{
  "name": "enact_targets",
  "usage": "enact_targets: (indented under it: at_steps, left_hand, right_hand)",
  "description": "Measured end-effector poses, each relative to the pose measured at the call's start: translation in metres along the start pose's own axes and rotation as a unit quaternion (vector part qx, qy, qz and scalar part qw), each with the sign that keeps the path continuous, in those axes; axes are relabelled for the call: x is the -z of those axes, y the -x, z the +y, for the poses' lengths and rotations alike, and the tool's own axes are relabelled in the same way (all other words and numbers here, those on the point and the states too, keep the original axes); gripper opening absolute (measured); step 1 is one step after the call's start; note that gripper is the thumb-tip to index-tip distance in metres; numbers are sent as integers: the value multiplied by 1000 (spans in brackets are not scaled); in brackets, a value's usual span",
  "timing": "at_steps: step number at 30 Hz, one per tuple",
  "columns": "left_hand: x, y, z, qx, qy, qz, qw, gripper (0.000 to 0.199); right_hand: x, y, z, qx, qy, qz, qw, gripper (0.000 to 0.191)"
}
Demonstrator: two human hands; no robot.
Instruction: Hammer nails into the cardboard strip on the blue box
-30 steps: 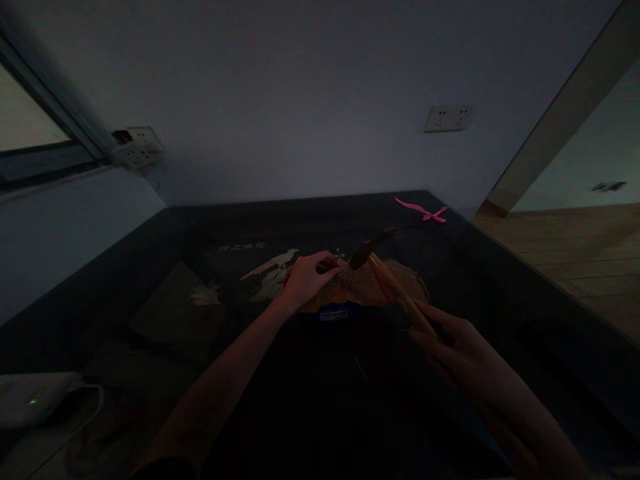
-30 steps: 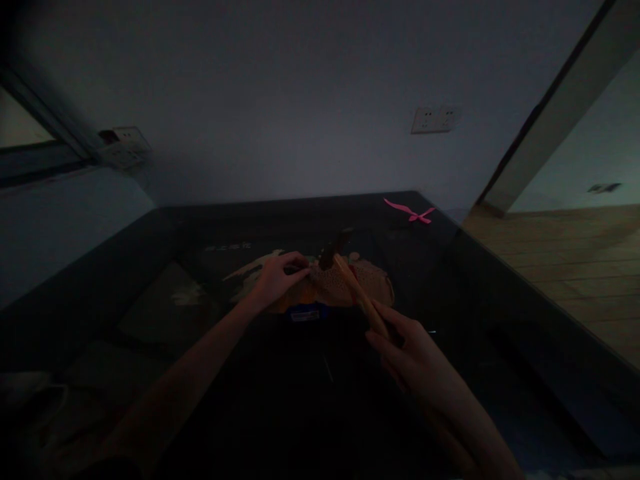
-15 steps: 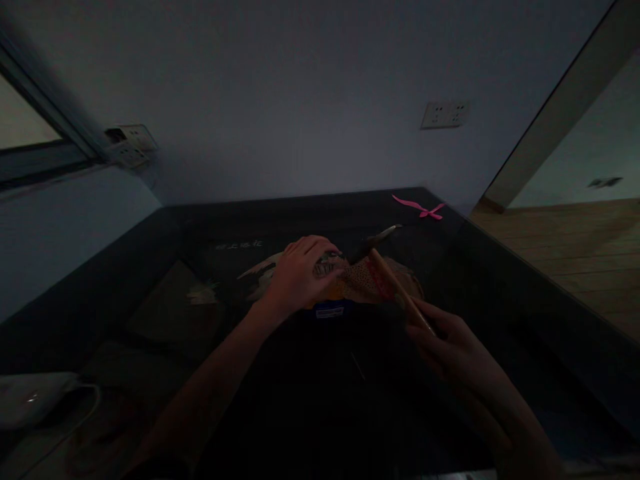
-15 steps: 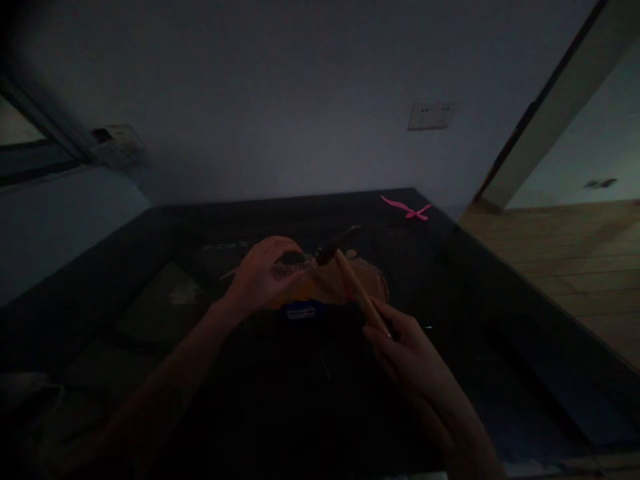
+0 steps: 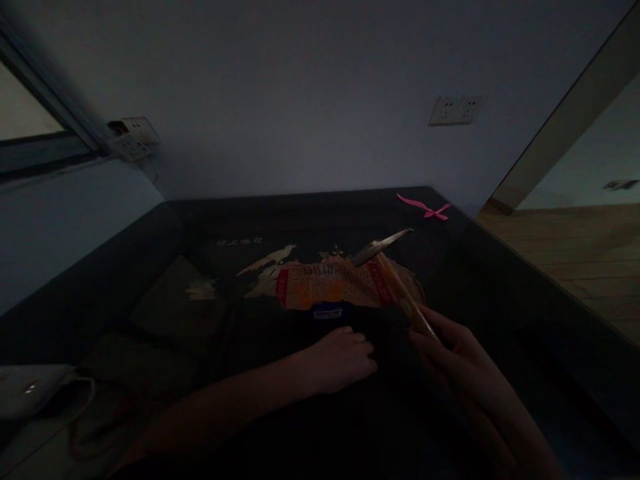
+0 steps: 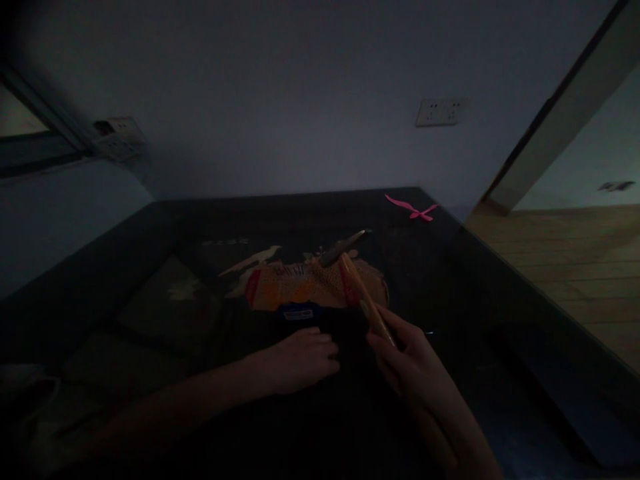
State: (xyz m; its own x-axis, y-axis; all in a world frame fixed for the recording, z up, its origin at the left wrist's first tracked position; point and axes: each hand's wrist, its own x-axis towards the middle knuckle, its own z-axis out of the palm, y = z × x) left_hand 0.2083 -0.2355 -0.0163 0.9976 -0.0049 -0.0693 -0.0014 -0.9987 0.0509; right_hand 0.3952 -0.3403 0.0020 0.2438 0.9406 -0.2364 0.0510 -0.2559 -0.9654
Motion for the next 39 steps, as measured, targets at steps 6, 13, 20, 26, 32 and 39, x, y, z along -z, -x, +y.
enact_targets:
  at_steps: [6,13,20,26,32,39]
  left_hand:
    - [-6,-7,4,0,-14,7,1000,5]
    - [58,15,-8,-51,265,5,963,18]
    - [76,28,-74,211,312,361,853,6]
    - [41,7,-105,279,288,404,822,6]
    - [35,8,-105,280,300,387,826,6]
    - [35,7,-104,281,312,387,821,6]
  right_hand:
    - [-2,1,-1,-3,-17,11,1000,68]
    - [-2,0,-7,7,-2,9,1000,69]
    - [-3,0,-5,-8,-30,6,1000,71]
    - [-3,-1,-2,-12,-15,0,1000,65]
    - [-4,-2,-3,-14,-13,3,1000,66]
    - [-4,-3,-2,-13,-14,-5,1000,68]
